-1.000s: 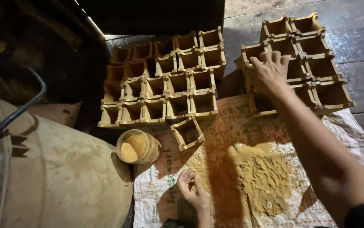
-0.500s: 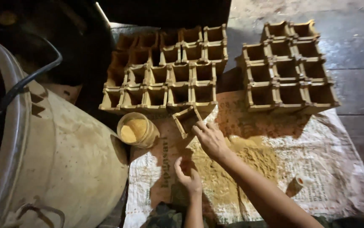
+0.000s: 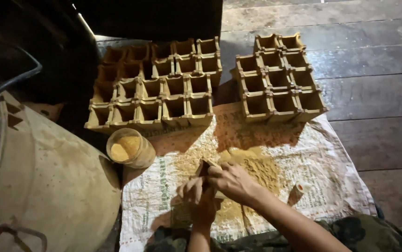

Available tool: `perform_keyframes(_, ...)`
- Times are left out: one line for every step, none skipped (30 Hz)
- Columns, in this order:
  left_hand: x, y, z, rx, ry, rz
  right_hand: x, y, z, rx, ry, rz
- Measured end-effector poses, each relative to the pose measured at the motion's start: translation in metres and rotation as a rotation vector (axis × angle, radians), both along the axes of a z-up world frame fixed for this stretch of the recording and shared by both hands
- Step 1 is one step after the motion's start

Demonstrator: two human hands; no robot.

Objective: Assembling small wooden boxes by applying glue to the edges of panels and joining them together.

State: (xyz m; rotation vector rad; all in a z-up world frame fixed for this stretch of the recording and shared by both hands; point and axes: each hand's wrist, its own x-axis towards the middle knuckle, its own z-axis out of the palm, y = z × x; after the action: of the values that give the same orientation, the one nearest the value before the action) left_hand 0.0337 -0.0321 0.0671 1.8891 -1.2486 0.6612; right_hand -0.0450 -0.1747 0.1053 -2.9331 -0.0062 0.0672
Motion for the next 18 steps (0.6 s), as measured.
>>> perform_keyframes(0.002,-0.003,-0.005,-0.001,-0.003,-0.005,-0.003,0.000,0.004,-0.001,-0.003,-0.005)
perform_keyframes(0.003,-0.003,-0.010,0.047,-0.029,0.001,-0.008,0.003,0.006,0.025,0.044,-0.052)
perform_keyframes(0.004,-0.003,-0.016,0.096,-0.055,0.007,-0.012,0.006,0.008,0.051,0.090,-0.099)
perform_keyframes(0.004,-0.005,-0.010,0.095,-0.056,0.001,-0.016,0.007,0.011,0.051,0.089,-0.105)
perform_keyframes(0.004,-0.007,-0.004,0.065,0.018,-0.009,-0.020,0.007,0.014,0.129,-0.115,-0.180)
perform_keyframes(0.002,-0.006,0.001,0.038,0.099,-0.019,-0.026,0.012,0.016,0.209,-0.313,-0.257)
perform_keyframes(0.000,-0.004,-0.010,0.042,0.104,-0.025,-0.036,0.013,0.006,0.211,-0.308,-0.264)
perform_keyframes(0.001,-0.005,-0.021,0.020,0.361,0.003,-0.042,0.011,-0.003,0.242,-0.465,-0.394)
perform_keyframes(0.002,-0.006,-0.031,-0.001,0.619,0.030,-0.049,0.009,-0.012,0.271,-0.622,-0.523)
perform_keyframes(0.003,-0.006,-0.037,0.001,0.621,0.029,-0.062,0.008,-0.029,0.271,-0.619,-0.525)
perform_keyframes(0.003,-0.006,-0.043,-0.058,0.938,0.056,-0.075,0.007,-0.045,0.231,-0.567,-0.669)
perform_keyframes(0.002,-0.007,-0.050,-0.116,1.256,0.084,-0.090,0.006,-0.062,0.190,-0.510,-0.812)
perform_keyframes(0.004,-0.008,-0.052,-0.112,1.260,0.085,-0.101,0.004,-0.081,0.191,-0.505,-0.815)
perform_keyframes(0.006,-0.009,-0.055,-0.235,1.304,0.072,-0.112,0.002,-0.100,0.056,-0.425,-0.845)
perform_keyframes(0.008,-0.010,-0.058,-0.360,1.345,0.060,-0.123,0.000,-0.119,-0.080,-0.343,-0.871)
perform_keyframes(0.009,-0.010,-0.042,-0.360,1.345,0.060,-0.123,0.001,-0.122,-0.080,-0.343,-0.870)
perform_keyframes(0.011,-0.011,-0.026,-0.312,1.573,0.218,-0.124,0.001,-0.126,-0.084,-0.199,-0.949)
perform_keyframes(0.011,-0.008,-0.011,-0.252,1.799,0.390,-0.126,0.005,-0.130,-0.084,-0.046,-1.024)
